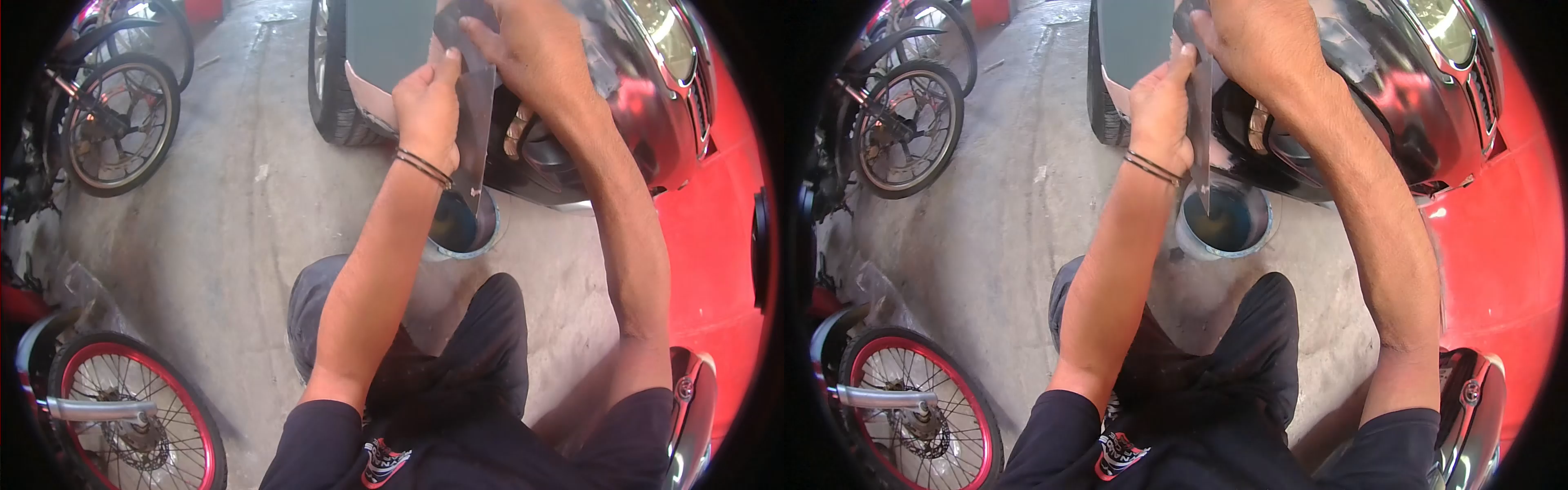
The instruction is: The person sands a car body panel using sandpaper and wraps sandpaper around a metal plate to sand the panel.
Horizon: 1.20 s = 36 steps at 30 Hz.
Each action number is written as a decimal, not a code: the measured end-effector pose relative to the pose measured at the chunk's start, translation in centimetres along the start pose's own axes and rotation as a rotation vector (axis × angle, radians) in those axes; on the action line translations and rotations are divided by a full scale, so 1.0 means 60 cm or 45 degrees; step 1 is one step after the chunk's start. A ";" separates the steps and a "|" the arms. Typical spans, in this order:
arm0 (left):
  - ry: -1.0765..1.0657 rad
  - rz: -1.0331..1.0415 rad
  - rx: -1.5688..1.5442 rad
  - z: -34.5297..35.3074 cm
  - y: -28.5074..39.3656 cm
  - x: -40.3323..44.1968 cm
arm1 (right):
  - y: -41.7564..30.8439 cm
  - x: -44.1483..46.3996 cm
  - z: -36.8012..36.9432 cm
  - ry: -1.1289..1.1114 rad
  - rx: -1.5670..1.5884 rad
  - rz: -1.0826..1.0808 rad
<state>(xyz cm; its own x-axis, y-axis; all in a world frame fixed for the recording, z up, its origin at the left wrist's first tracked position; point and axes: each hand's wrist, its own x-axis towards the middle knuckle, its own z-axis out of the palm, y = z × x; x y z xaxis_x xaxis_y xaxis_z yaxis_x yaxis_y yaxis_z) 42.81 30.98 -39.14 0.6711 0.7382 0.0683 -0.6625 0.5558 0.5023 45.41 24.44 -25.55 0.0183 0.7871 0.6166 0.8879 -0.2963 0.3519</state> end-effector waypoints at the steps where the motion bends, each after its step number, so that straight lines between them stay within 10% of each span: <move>1: 0.007 0.026 -0.032 0.004 0.000 0.003 | -0.001 -0.002 0.000 0.055 -0.024 0.004; 36: -0.062 -0.099 0.071 -0.053 -0.013 -0.009 | -0.035 -0.032 0.030 0.111 -0.086 0.006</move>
<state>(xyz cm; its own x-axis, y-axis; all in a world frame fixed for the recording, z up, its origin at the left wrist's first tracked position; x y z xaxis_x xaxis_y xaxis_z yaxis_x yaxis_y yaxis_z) 41.93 31.35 -42.31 0.7359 0.6736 0.0685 -0.5892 0.5873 0.5548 44.35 24.51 -28.76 -0.0201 0.7366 0.6760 0.8548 -0.3380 0.3938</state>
